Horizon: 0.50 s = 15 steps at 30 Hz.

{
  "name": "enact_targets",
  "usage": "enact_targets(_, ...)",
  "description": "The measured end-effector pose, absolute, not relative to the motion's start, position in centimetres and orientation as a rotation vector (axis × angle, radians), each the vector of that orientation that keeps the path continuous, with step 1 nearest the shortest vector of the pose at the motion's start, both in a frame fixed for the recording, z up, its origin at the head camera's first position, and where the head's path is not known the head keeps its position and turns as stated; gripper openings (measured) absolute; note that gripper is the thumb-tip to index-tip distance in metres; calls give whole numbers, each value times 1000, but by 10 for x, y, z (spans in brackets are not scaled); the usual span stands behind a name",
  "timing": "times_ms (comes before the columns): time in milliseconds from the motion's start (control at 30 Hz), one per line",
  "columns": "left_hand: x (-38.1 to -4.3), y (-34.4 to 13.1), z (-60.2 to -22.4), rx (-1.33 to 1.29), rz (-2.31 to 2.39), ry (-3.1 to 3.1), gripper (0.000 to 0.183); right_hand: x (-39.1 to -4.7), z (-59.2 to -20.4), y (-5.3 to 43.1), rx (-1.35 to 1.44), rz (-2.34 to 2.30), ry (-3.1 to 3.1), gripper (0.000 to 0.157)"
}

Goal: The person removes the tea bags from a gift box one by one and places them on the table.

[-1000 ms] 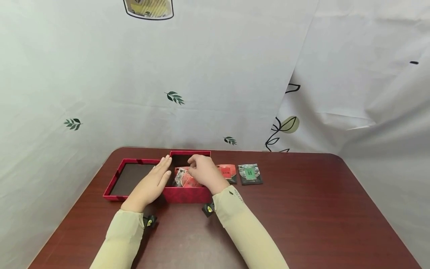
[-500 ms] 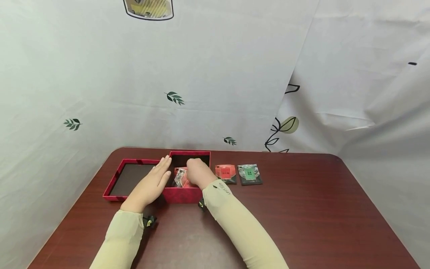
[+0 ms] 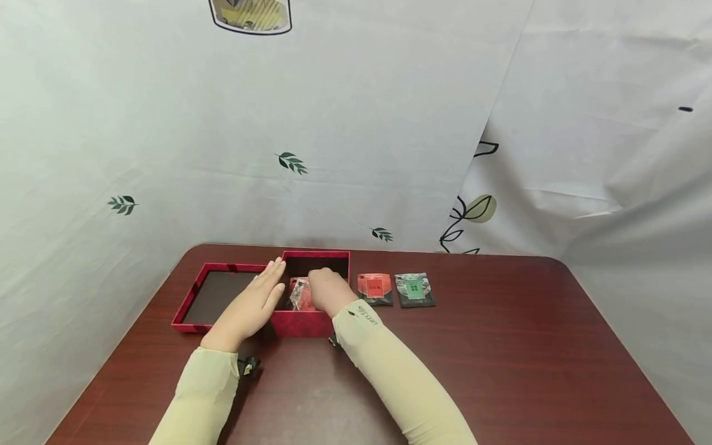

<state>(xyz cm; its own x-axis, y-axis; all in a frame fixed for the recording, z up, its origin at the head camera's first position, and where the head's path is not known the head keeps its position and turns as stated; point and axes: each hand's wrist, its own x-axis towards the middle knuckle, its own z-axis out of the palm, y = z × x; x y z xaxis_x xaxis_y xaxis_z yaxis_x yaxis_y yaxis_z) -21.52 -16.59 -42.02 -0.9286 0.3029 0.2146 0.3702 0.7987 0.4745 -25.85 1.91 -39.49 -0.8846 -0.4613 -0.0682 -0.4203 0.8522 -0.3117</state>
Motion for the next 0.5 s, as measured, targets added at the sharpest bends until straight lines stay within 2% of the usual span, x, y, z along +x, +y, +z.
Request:
enact_targets(233,-215,-166,-420,-538,-803,-2873,56,-259,-393,21,-685,-581,2846,28)
enact_targets(500,-216,-166,-422,-531,-798,-2875,57,-259,-383,27,-593,-712,2752,29)
